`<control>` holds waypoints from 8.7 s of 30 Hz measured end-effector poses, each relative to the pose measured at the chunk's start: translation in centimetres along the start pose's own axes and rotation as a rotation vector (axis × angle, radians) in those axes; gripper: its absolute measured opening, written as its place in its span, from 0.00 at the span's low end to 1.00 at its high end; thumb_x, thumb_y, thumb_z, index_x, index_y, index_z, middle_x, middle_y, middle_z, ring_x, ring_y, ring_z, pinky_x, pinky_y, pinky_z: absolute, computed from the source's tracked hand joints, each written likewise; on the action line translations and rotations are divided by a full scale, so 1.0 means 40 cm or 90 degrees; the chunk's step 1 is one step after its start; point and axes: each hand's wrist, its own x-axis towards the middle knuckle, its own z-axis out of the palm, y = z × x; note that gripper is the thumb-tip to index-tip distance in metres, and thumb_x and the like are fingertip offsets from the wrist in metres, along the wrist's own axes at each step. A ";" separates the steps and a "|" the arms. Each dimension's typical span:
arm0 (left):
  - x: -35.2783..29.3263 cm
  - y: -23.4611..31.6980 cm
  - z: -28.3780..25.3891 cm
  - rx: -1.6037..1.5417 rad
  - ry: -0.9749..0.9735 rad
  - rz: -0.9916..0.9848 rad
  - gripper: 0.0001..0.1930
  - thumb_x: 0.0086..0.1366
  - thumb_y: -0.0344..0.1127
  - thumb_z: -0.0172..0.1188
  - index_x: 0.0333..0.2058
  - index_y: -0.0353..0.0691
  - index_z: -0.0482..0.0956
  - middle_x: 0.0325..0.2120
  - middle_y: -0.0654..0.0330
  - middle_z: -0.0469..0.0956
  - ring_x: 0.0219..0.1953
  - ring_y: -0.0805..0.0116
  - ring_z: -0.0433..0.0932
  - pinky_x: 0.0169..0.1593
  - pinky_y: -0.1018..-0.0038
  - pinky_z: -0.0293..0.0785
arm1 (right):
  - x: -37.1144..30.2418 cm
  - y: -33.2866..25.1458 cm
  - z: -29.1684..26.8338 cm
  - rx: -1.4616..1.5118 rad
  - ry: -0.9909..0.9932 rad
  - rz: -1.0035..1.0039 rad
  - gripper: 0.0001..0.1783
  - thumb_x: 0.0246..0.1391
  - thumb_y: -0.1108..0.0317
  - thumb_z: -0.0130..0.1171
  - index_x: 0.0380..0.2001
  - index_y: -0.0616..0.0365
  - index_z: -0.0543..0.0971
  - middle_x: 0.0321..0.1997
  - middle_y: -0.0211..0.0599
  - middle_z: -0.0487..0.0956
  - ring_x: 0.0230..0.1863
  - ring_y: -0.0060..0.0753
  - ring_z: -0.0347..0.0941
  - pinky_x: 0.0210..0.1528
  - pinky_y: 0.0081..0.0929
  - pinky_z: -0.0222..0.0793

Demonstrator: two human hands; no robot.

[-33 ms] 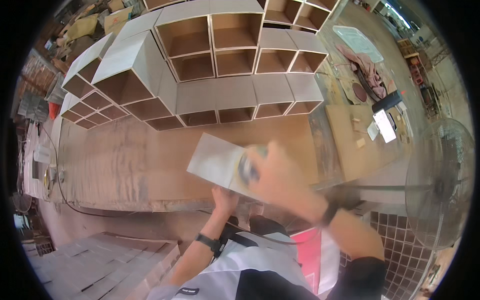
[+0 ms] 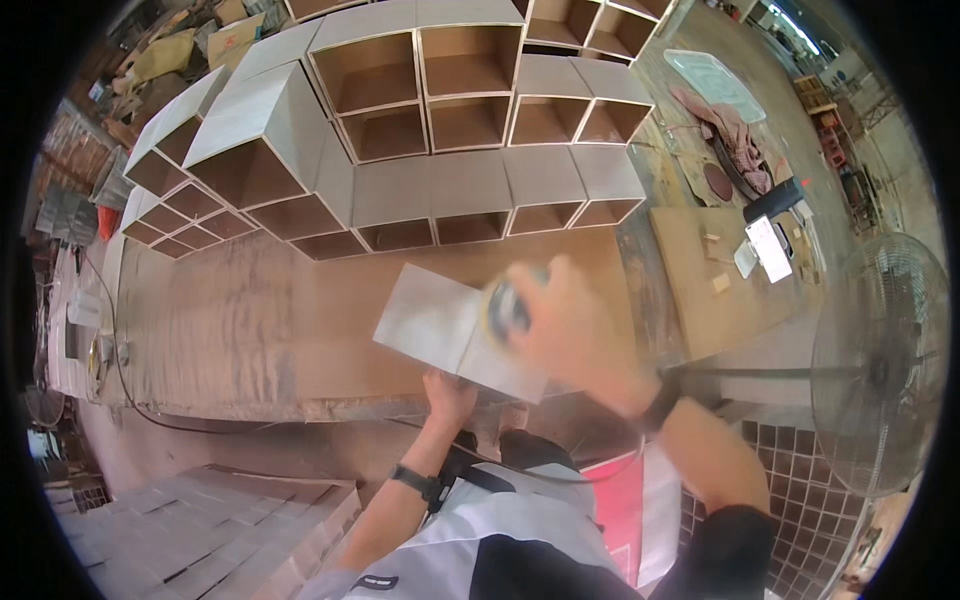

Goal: The person uses a handheld orbital sander to smooth the surfaces of small white wooden boxes. They repeatedly pick up a box, sand its top and side faces, and place it back on a workbench among many similar boxes.

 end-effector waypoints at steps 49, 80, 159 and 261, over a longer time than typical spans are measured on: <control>-0.009 0.192 -0.225 -0.345 0.082 -0.429 0.15 0.72 0.43 0.54 0.46 0.37 0.74 0.39 0.58 0.79 0.41 0.67 0.79 0.44 0.70 0.77 | -0.371 0.406 0.091 1.589 0.634 -0.019 0.23 0.55 0.55 0.65 0.49 0.56 0.73 0.44 0.33 0.72 0.38 0.29 0.66 0.35 0.23 0.69; -0.043 0.275 -0.004 0.070 -0.114 -0.114 0.23 0.56 0.33 0.67 0.50 0.34 0.76 0.49 0.44 0.75 0.53 0.41 0.70 0.58 0.54 0.66 | -0.343 0.473 0.076 1.268 0.451 0.264 0.28 0.63 0.45 0.48 0.54 0.57 0.71 0.47 0.39 0.75 0.41 0.35 0.75 0.36 0.29 0.75; 0.031 0.035 -0.003 0.043 0.061 0.026 0.19 0.50 0.23 0.60 0.43 0.38 0.80 0.40 0.45 0.79 0.45 0.37 0.75 0.47 0.53 0.73 | -0.042 0.256 -0.049 0.145 0.354 0.211 0.34 0.46 0.63 0.68 0.59 0.53 0.72 0.53 0.49 0.73 0.49 0.47 0.74 0.52 0.39 0.72; 0.021 0.041 -0.027 -0.017 0.099 0.079 0.13 0.44 0.28 0.67 0.32 0.34 0.83 0.31 0.46 0.81 0.35 0.43 0.80 0.36 0.54 0.76 | -0.036 -0.073 -0.026 0.032 -0.068 -0.017 0.25 0.45 0.62 0.68 0.49 0.48 0.76 0.36 0.49 0.71 0.35 0.54 0.73 0.33 0.44 0.72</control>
